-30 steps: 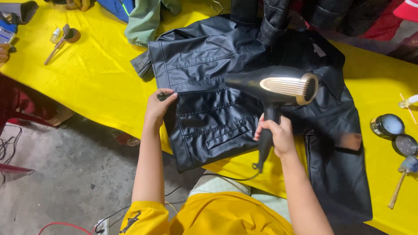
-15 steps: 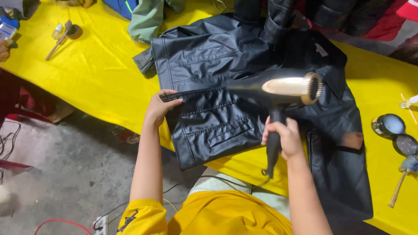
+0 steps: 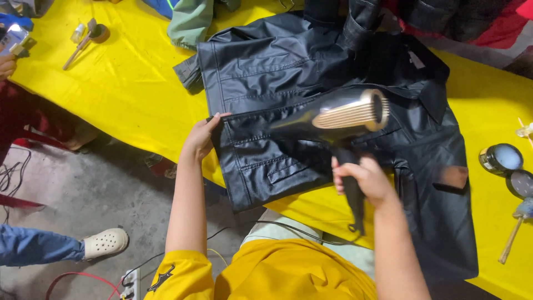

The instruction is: Polishing and treating a leather jacket using a brush, hair dryer, and sponge.

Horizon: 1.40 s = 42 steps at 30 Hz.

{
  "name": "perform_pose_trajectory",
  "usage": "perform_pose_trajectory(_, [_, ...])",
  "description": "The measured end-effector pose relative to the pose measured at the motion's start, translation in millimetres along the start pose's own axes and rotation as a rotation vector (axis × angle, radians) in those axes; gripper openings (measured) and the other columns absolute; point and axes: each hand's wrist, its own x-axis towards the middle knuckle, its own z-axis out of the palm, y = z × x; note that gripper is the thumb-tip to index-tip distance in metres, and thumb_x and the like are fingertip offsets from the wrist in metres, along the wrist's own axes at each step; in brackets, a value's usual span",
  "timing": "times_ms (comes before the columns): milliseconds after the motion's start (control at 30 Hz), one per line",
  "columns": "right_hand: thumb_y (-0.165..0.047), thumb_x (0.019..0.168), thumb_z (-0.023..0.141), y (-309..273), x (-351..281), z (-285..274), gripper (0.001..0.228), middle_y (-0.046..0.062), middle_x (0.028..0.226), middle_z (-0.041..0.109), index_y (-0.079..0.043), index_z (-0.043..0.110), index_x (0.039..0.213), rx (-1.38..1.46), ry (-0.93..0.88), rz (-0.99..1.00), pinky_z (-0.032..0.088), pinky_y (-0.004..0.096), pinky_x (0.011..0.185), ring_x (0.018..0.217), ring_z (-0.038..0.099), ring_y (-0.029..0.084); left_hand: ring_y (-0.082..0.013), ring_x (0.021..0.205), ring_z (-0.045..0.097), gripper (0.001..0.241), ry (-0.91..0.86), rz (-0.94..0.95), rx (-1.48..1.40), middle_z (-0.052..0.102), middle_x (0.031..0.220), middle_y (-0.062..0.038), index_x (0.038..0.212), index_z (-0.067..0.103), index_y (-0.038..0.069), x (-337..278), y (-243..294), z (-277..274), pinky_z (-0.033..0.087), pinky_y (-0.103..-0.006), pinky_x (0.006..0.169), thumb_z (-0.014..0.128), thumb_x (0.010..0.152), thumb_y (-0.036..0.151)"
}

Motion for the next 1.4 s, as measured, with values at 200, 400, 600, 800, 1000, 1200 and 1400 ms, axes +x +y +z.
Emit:
perform_pose_trajectory(200, [-0.004, 0.077, 0.067, -13.0, -18.3, -48.9, 0.009, 0.016, 0.055, 0.052, 0.002, 0.063, 0.082, -0.087, 0.244, -0.095, 0.055, 0.041, 0.044, 0.045, 0.058, 0.026, -0.0303, 0.115, 0.063, 0.042, -0.012, -0.043, -0.011, 0.061, 0.112, -0.013, 0.121, 0.061, 0.008, -1.9, -0.1, -2.5, 0.051, -0.0499, 0.101, 0.072, 0.098, 0.042])
perform_pose_trajectory(400, [-0.011, 0.085, 0.072, 9.0, 2.5, -42.7, 0.015, 0.018, 0.061, 0.058, -0.001, 0.062, 0.091, 0.007, 0.434, -0.182, 0.060, 0.042, 0.054, 0.053, 0.065, 0.029, -0.0298, 0.116, 0.060, 0.043, -0.007, -0.026, -0.028, 0.058, 0.113, -0.014, 0.122, 0.057, 0.005, -14.5, 9.9, 7.3, 0.049, -0.0502, 0.102, 0.072, 0.099, 0.038])
perform_pose_trajectory(600, [-0.014, 0.085, 0.072, 6.4, -9.4, -12.8, 0.019, 0.022, 0.054, 0.058, 0.002, 0.063, 0.083, 0.084, 0.120, -0.070, 0.059, 0.045, 0.043, 0.044, 0.064, 0.030, -0.0310, 0.119, 0.060, 0.039, -0.018, -0.027, -0.031, 0.059, 0.115, -0.014, 0.122, 0.058, 0.008, -16.8, 9.2, 7.8, 0.048, -0.0490, 0.103, 0.074, 0.098, 0.034])
perform_pose_trajectory(800, [-0.007, 0.081, 0.069, -20.5, -35.0, -4.2, 0.017, 0.016, 0.049, 0.060, 0.002, 0.066, 0.067, -0.082, -0.119, 0.060, 0.059, 0.039, 0.042, 0.041, 0.065, 0.025, -0.0332, 0.119, 0.059, 0.039, -0.026, 0.002, 0.001, 0.057, 0.115, -0.017, 0.125, 0.058, 0.004, -13.9, -1.0, 2.6, 0.049, -0.0503, 0.102, 0.077, 0.095, 0.021])
perform_pose_trajectory(1000, [-0.004, 0.089, 0.068, -9.4, -53.8, -72.4, 0.013, 0.022, 0.066, 0.061, 0.007, 0.061, 0.093, -0.194, 0.025, 0.232, 0.050, 0.040, 0.049, 0.053, 0.057, 0.030, -0.0243, 0.125, 0.060, 0.041, -0.067, -0.065, -0.089, 0.063, 0.139, -0.012, 0.131, 0.059, 0.001, 6.2, -15.2, -12.9, 0.046, -0.0365, 0.114, 0.064, 0.092, 0.013])
perform_pose_trajectory(1200, [-0.013, 0.095, 0.066, -4.2, -36.4, -80.6, 0.018, 0.019, 0.067, 0.058, 0.003, 0.060, 0.091, -0.208, 0.456, 0.064, 0.053, 0.039, 0.052, 0.053, 0.057, 0.029, -0.0239, 0.128, 0.059, 0.043, -0.036, -0.060, -0.091, 0.060, 0.144, -0.013, 0.134, 0.057, 0.001, 6.2, -7.2, -8.3, 0.043, -0.0355, 0.118, 0.062, 0.094, 0.015])
perform_pose_trajectory(1400, [-0.018, 0.092, 0.074, 52.2, 14.6, -61.6, 0.023, 0.019, 0.062, 0.061, -0.002, 0.059, 0.089, 0.099, 0.516, -0.185, 0.060, 0.043, 0.049, 0.051, 0.067, 0.028, -0.0322, 0.103, 0.068, 0.029, 0.006, 0.001, -0.135, 0.067, 0.108, -0.017, 0.117, 0.068, 0.006, 27.1, -27.2, -19.4, 0.056, -0.0469, 0.088, 0.079, 0.092, 0.016])
